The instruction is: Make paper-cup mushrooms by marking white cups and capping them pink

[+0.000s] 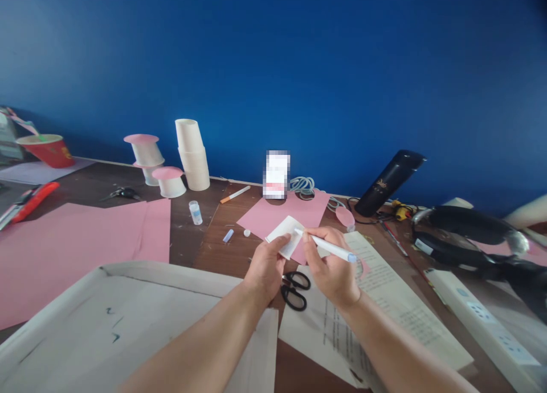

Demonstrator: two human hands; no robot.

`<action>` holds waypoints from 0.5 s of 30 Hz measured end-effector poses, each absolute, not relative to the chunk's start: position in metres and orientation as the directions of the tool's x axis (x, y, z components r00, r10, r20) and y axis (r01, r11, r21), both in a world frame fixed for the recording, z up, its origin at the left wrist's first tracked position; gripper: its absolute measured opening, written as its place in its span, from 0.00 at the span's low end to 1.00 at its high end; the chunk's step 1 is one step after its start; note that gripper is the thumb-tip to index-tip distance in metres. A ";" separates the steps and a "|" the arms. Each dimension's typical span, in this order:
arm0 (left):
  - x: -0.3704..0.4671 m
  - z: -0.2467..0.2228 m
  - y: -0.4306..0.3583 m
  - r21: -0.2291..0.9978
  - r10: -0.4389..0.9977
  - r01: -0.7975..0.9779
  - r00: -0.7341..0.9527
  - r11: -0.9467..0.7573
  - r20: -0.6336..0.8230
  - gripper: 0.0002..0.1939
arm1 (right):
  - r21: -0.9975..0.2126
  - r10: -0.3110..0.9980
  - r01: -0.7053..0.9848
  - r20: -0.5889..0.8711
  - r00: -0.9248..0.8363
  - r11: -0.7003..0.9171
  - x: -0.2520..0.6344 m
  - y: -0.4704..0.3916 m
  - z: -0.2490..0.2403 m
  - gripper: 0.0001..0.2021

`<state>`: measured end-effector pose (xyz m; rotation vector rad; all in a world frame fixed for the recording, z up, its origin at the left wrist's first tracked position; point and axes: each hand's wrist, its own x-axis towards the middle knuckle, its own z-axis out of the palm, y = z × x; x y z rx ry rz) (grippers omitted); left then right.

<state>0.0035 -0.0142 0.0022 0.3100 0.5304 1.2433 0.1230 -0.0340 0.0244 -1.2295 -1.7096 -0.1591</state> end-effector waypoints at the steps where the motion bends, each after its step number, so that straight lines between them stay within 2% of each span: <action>1: 0.003 0.002 -0.014 0.511 0.954 -0.807 0.228 0.297 -0.196 0.13 | -0.402 0.648 0.781 0.762 -0.004 0.478 0.123 -0.034 0.024 0.03; 15: 0.004 0.004 -0.017 0.536 0.964 -0.801 0.227 0.267 -0.141 0.12 | -0.377 0.653 0.795 0.756 -0.032 0.476 0.122 -0.034 0.027 0.04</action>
